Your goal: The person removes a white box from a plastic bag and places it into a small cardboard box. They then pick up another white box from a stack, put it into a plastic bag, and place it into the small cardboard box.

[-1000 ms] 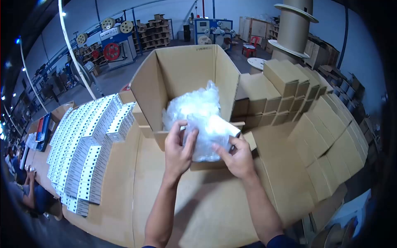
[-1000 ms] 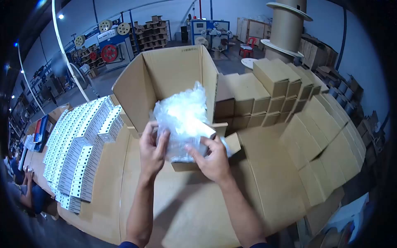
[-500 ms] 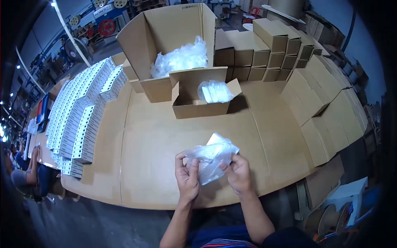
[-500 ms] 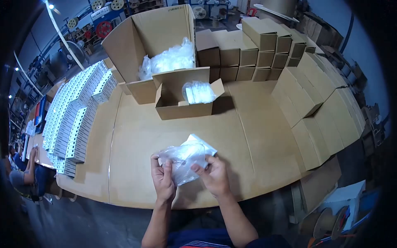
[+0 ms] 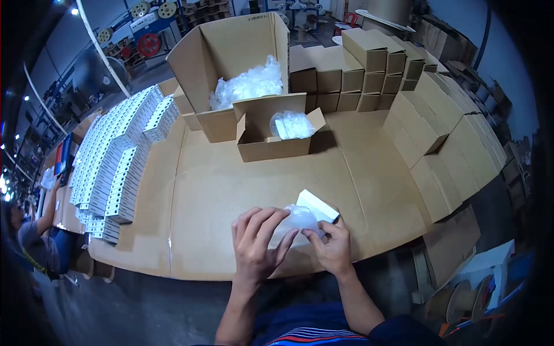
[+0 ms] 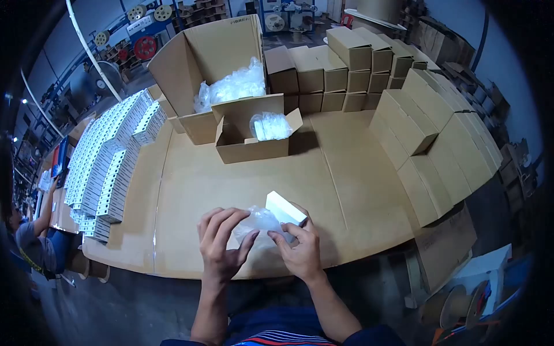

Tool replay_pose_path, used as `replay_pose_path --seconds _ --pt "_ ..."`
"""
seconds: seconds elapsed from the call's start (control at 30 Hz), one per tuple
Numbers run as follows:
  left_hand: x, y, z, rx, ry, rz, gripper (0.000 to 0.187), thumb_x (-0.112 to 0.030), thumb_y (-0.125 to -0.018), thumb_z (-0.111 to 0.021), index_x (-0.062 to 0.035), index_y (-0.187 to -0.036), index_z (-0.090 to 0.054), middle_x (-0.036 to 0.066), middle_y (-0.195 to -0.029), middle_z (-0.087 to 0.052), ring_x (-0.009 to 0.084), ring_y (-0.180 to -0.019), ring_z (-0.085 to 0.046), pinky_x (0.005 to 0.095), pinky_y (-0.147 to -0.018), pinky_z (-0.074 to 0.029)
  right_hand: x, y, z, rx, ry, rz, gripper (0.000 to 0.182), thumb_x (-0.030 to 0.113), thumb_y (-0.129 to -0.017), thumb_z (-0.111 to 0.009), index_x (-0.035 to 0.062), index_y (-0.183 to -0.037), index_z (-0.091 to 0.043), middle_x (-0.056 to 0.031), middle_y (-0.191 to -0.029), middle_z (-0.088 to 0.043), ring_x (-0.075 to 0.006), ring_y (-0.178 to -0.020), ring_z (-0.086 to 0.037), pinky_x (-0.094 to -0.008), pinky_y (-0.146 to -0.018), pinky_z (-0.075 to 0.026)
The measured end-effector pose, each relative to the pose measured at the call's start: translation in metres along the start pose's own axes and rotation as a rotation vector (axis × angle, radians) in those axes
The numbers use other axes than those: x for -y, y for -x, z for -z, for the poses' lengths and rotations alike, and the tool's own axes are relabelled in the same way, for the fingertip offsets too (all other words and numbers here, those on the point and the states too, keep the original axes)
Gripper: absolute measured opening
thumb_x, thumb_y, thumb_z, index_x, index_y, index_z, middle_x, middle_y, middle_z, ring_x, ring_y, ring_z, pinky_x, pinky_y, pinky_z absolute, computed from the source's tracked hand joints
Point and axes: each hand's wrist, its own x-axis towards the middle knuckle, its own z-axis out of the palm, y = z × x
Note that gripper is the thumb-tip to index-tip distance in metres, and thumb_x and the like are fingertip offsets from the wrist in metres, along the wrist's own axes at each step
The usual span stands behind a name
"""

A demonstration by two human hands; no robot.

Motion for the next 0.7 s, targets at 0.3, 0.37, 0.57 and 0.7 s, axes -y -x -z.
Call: replay_pose_path --seconds 0.3,0.37,0.57,0.7 --pt "-0.005 0.003 -0.009 0.066 0.074 0.141 0.033 -0.017 -0.08 -0.083 -0.011 -0.11 -0.071 0.009 -0.104 -0.062 0.0262 -0.095 -0.06 0.0392 -0.082 -0.045 0.023 0.007 0.003 0.026 0.12 0.13 0.016 0.0 -0.078 -0.082 -0.0075 -0.086 -0.07 -0.0248 -0.133 -0.06 -0.0372 -0.119 -0.064 -0.0397 -0.098 -0.053" --pt "0.0 0.002 -0.009 0.094 0.072 0.114 0.03 -0.018 -0.08 -0.083 -0.0108 -0.107 -0.072 0.008 -0.101 -0.06 0.0252 -0.093 -0.059 0.0384 -0.081 -0.044 0.025 0.002 0.003 0.045 0.149 0.154 0.015 -0.001 -0.078 -0.081 -0.0069 -0.087 -0.071 -0.0244 -0.134 -0.059 -0.0373 -0.118 -0.064 -0.0401 -0.097 -0.053" --pt "0.012 -0.007 -0.024 0.154 0.121 0.083 0.019 -0.012 -0.083 -0.078 -0.0081 -0.099 -0.069 0.008 -0.097 -0.062 0.0244 -0.091 -0.06 0.0382 -0.082 -0.044 0.021 -0.007 0.006 0.08 0.259 0.223 0.013 -0.001 -0.08 -0.079 -0.0053 -0.09 -0.072 -0.0233 -0.136 -0.057 -0.036 -0.114 -0.066 -0.0409 -0.093 -0.054" --pt "0.019 -0.01 -0.035 0.181 0.142 0.103 0.01 -0.001 -0.092 -0.067 -0.0049 -0.099 -0.061 0.009 -0.084 -0.064 0.025 -0.081 -0.064 0.0385 -0.078 -0.046 0.012 -0.01 0.012 0.111 0.239 0.187 0.011 0.001 -0.084 -0.077 -0.006 -0.091 -0.072 -0.0242 -0.134 -0.057 -0.0363 -0.112 -0.066 -0.0409 -0.092 -0.054"
